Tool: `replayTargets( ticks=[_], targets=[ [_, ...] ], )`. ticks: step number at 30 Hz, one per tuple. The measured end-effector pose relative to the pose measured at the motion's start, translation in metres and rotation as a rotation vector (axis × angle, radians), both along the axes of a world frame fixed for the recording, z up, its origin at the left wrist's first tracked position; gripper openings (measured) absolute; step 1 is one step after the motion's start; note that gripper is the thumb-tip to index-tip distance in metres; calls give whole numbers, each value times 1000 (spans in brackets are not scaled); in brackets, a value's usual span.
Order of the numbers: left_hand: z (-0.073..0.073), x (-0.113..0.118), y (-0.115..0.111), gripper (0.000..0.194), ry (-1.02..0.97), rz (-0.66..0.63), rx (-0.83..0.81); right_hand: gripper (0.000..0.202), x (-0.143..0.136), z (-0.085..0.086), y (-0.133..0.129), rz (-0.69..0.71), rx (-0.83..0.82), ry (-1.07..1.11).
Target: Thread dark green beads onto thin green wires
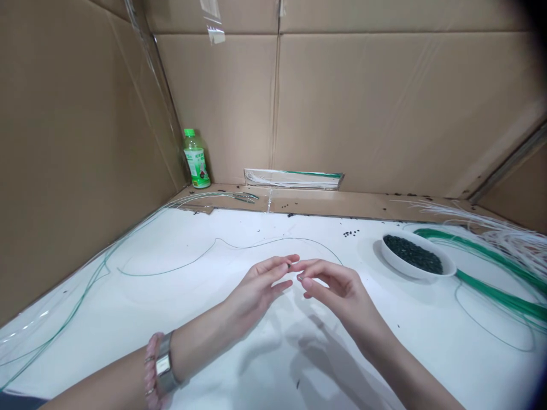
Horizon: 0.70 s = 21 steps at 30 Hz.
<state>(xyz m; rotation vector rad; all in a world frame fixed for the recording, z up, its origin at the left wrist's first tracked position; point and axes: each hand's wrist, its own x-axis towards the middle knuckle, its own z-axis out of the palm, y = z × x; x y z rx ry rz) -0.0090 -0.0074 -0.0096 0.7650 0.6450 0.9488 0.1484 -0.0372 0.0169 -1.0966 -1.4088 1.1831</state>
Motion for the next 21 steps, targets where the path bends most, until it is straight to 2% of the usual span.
replayTargets(
  ticks=[4, 9, 13, 15, 17, 19, 21],
  targets=[
    [3, 0, -2, 8, 105, -10, 104, 12, -5, -6, 1, 43, -23, 28],
    [3, 1, -5, 7, 186, 38, 227, 11, -9, -11, 1, 21, -25, 52],
    [3, 1, -2, 8, 176, 72, 228, 14, -4, -6, 2, 11, 0, 26],
    [4, -1, 4, 9, 155, 180, 185, 16, 2, -4, 3, 48, -14, -86],
    [5, -5, 13, 13, 114, 347, 129, 15, 7, -4, 5, 42, 5, -271],
    [6, -9, 21, 17, 62, 485, 73, 13, 11, -6, 8, -31, 81, -462],
    [7, -12, 24, 19, 17, 516, 31, 12, 13, -9, 11, -124, 179, -558]
  ],
)
